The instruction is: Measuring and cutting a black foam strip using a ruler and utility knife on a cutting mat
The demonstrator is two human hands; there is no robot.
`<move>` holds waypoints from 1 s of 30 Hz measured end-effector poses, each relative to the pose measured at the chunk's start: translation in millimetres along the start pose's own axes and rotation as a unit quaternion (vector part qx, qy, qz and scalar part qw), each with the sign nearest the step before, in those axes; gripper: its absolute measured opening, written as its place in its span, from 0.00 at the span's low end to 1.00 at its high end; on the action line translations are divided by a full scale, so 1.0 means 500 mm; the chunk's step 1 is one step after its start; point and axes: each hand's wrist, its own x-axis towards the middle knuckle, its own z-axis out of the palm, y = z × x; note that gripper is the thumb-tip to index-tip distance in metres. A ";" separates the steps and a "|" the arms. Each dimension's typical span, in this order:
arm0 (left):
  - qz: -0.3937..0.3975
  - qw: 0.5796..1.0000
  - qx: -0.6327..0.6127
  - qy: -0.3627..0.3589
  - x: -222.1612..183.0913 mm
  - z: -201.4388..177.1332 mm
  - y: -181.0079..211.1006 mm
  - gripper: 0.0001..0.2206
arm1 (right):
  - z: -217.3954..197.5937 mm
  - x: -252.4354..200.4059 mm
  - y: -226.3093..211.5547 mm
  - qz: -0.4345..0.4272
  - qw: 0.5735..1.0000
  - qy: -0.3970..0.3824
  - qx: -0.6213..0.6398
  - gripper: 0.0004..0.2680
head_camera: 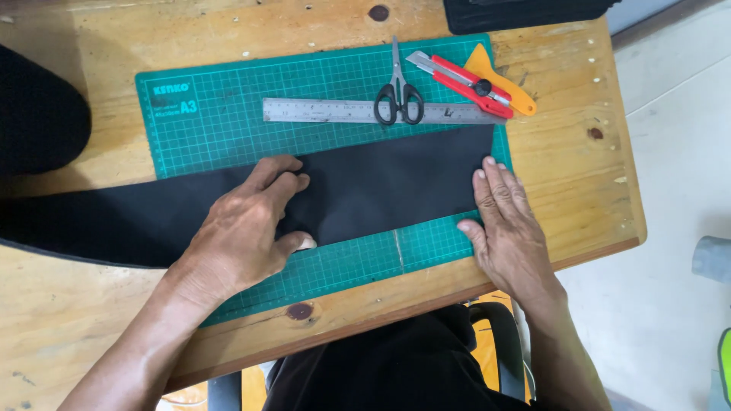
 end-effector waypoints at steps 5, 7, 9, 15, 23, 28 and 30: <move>-0.009 1.000 0.012 -0.006 -0.001 0.000 0.007 0.28 | -0.020 0.012 0.006 0.001 0.999 0.016 -0.045 0.22; -0.012 1.000 0.017 -0.008 -0.001 0.000 0.007 0.28 | -0.035 0.033 0.011 -0.007 0.998 0.023 -0.065 0.21; -0.017 1.000 0.015 -0.013 0.001 -0.001 0.006 0.29 | -0.049 0.064 0.020 -0.022 0.996 0.086 -0.013 0.15; -0.026 0.999 0.007 -0.023 0.003 -0.003 0.007 0.29 | -0.041 0.264 0.008 -0.132 0.973 0.133 0.136 0.02; 0.036 0.999 0.011 0.025 0.011 0.038 -0.042 0.32 | 0.004 0.447 -0.098 -0.147 0.975 -0.119 0.119 0.08; 0.091 0.993 0.008 0.070 0.016 0.059 -0.068 0.35 | -0.036 0.499 -0.149 -0.066 0.958 -0.267 0.085 0.11; 0.093 0.993 0.007 0.069 0.018 0.061 -0.070 0.36 | -0.046 0.508 -0.159 -0.018 0.942 -0.321 0.095 0.13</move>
